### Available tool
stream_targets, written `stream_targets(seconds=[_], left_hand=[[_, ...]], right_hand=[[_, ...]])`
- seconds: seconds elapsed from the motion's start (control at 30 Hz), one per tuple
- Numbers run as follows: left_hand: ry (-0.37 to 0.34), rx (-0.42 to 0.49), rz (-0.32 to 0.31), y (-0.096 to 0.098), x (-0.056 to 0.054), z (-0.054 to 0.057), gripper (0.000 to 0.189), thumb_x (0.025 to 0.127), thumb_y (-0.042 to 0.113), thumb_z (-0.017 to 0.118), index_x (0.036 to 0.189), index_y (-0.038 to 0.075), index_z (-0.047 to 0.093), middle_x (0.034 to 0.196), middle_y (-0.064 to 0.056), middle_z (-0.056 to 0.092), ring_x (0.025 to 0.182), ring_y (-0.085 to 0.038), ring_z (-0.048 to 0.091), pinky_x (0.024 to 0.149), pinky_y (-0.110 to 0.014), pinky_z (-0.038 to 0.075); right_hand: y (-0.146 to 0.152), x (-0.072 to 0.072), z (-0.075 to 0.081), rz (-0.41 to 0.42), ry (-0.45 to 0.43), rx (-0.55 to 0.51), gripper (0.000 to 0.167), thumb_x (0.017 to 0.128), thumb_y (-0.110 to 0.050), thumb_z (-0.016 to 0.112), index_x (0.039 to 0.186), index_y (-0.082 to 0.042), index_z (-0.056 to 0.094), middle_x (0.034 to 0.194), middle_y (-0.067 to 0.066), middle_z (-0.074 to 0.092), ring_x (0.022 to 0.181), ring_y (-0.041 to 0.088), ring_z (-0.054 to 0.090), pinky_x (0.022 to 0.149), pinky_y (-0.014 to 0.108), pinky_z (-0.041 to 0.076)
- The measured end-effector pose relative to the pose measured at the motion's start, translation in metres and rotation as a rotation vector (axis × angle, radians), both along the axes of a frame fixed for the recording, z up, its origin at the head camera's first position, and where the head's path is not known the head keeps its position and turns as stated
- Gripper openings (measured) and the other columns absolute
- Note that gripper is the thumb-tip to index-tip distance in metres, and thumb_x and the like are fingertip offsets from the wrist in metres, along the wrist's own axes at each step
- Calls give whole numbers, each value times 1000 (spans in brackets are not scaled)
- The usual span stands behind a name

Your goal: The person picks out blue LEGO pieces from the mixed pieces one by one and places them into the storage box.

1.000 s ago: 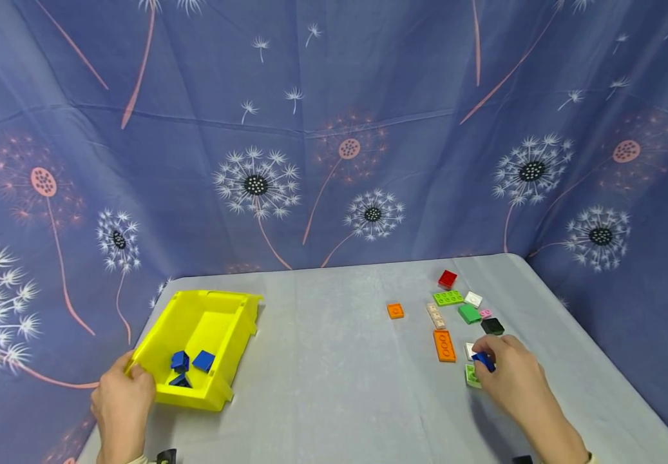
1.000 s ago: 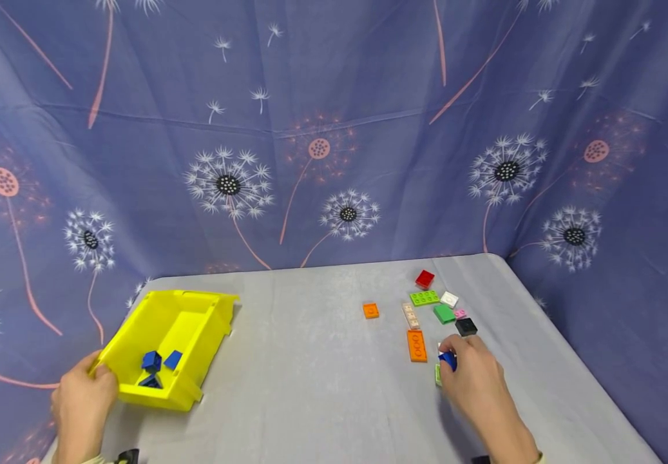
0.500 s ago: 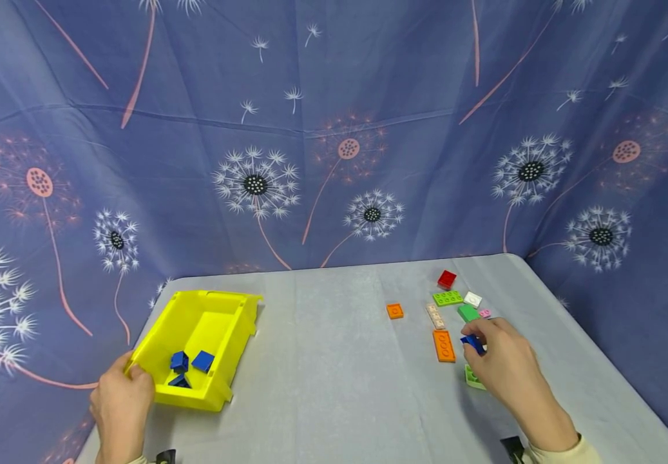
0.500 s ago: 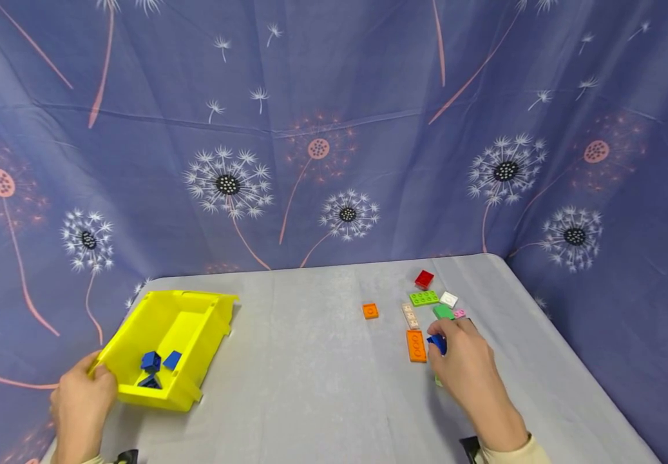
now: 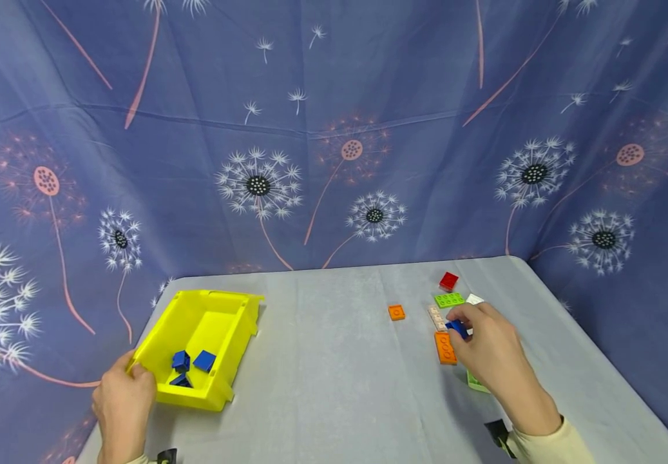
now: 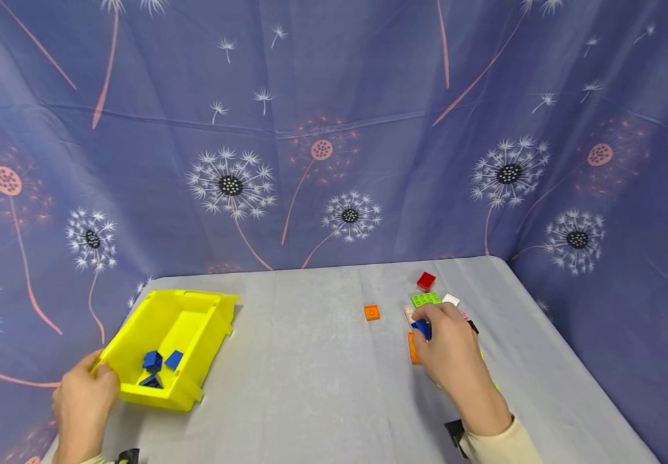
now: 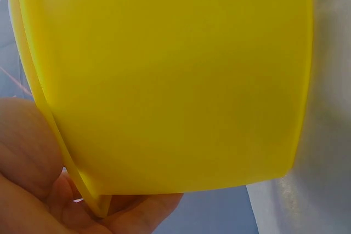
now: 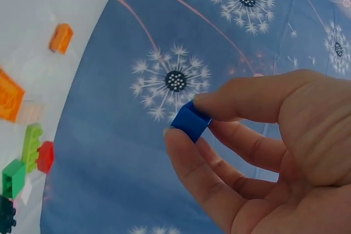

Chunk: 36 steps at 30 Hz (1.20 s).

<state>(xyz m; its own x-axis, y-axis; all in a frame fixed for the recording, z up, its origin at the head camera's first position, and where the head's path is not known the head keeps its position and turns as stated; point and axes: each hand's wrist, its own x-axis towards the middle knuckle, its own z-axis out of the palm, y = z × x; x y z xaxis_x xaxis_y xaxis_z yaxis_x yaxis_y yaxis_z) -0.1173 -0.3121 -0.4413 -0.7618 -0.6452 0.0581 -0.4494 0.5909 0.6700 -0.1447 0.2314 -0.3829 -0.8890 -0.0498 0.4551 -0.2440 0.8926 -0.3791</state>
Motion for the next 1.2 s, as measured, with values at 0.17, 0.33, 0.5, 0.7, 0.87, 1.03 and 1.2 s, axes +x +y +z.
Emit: stream_targets(seconds=[0.17, 0.33, 0.5, 0.7, 0.87, 1.03, 1.2], left_hand=[[-6, 2, 0, -1, 0, -1, 51, 103, 15, 36, 148, -2, 51, 142, -39, 50, 122, -64, 45, 104, -69, 32], [21, -21, -12, -1, 0, 0, 49, 102, 14, 37, 145, -2, 54, 139, -38, 53, 118, -65, 47, 100, -69, 35], [18, -18, -6, 0, -1, 0, 49, 103, 15, 37, 146, -2, 54, 139, -39, 53, 119, -64, 48, 101, -69, 34], [10, -25, -4, -1, 0, 0, 49, 103, 15, 37, 146, -2, 54, 140, -39, 53, 118, -64, 48, 100, -69, 35], [22, -32, -5, 0, 0, 0, 49, 102, 15, 37, 144, -2, 55, 138, -39, 54, 116, -65, 49, 98, -69, 36], [18, -25, -7, 0, -1, 0, 49, 102, 15, 37, 145, -2, 55, 139, -39, 53, 117, -64, 48, 98, -69, 36], [0, -7, -2, 0, -1, -2, 50, 102, 15, 37, 146, -3, 53, 140, -39, 52, 119, -64, 46, 101, -69, 34]], right_hand=[[-8, -4, 5, 15, 2, -20, 19, 78, 1, 79, 93, -8, 74, 90, 10, 65, 77, 25, 67, 58, 37, 53], [-17, -8, 10, 24, -4, -32, 18, 80, 1, 80, 95, -8, 74, 92, 10, 65, 78, 24, 68, 60, 36, 55], [-25, -13, 12, 54, 7, -48, 18, 80, 0, 79, 94, -10, 74, 92, 10, 66, 78, 24, 68, 63, 38, 55], [-36, -21, 13, 93, -20, -83, 18, 82, 0, 78, 96, -10, 73, 96, 9, 66, 80, 22, 69, 65, 37, 59], [-48, -29, 15, 114, -55, -104, 16, 84, -3, 77, 98, -10, 73, 95, 8, 65, 80, 21, 69, 68, 41, 59], [-60, -36, 16, 129, -76, -110, 17, 83, -2, 76, 98, -11, 74, 96, 9, 66, 81, 23, 68, 69, 42, 59], [-75, -41, 19, 165, -67, -117, 17, 83, -4, 79, 99, -10, 75, 95, 8, 66, 79, 21, 67, 68, 38, 59]])
